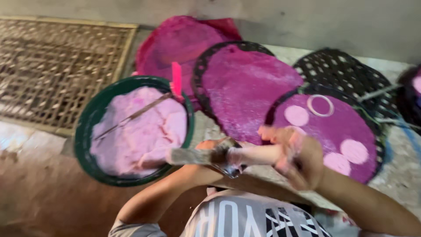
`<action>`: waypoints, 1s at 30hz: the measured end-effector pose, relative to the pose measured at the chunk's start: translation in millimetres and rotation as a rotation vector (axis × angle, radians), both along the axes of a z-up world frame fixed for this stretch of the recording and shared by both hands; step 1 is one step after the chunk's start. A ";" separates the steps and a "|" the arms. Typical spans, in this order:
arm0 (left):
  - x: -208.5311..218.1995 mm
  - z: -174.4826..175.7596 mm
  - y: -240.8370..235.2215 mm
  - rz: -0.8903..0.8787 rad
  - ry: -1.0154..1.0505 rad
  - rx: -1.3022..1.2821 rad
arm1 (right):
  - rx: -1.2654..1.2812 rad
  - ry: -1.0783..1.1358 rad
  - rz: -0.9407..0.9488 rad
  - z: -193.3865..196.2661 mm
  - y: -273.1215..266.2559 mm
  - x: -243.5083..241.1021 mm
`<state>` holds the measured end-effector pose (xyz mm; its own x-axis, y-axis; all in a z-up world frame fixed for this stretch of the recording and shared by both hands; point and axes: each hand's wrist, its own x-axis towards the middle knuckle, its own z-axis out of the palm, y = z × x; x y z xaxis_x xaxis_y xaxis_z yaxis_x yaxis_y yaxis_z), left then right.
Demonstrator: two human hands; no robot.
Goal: The person scoops pink dough from a green bowl and presses it into a cylindrical mold. They then release the shaped dough onto a purple sheet in a woven basket, repeating the process to form multiple round pieces.
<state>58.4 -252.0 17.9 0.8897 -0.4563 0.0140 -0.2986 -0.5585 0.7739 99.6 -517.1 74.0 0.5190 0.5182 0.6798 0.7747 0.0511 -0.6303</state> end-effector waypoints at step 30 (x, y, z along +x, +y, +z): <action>303.6 -266.9 -208.8 0.266 0.354 -0.093 | 0.293 1.104 -0.601 -241.5 -311.0 -149.5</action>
<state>362.1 -460.9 -249.0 0.9332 -0.2227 -0.2820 0.1378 -0.5031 0.8532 -49.9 -828.1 -167.5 0.9744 -0.0862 -0.2078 -0.1966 0.1226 -0.9728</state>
